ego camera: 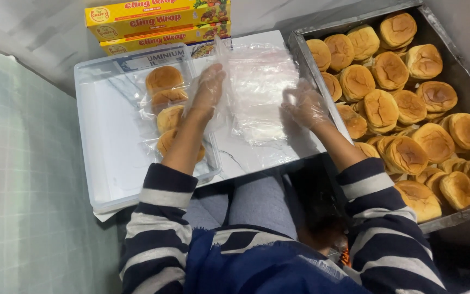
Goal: The person is individually bagging burger buns from a large tray into plastic bags.
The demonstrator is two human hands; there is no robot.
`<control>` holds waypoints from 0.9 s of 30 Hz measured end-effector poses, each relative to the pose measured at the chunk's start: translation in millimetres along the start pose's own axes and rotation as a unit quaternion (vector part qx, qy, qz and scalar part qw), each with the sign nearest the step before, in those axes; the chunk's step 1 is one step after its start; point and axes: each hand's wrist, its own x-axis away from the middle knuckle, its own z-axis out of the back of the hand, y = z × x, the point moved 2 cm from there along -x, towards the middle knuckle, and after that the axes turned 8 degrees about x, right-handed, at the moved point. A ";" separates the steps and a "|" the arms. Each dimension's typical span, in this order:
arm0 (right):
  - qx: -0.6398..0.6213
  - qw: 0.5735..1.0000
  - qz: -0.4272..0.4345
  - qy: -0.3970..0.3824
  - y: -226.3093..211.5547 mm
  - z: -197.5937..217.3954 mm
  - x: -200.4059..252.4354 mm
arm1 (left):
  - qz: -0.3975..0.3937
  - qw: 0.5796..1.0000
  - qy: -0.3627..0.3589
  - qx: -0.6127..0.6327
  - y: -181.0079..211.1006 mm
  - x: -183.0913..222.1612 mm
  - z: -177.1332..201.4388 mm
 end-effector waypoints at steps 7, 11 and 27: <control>-0.207 0.977 -0.023 -0.044 -9.1 12.7 -2.1 | -0.146 0.909 -0.173 0.349 35.6 13.1 8.3; -0.578 0.794 0.033 -0.185 -12.9 12.1 -7.2 | -0.040 0.933 -0.172 0.314 51.3 23.7 -9.8; -0.023 0.994 -0.111 0.008 51.0 -53.0 -44.2 | 0.186 0.980 0.005 -0.069 -120.2 -90.2 -28.2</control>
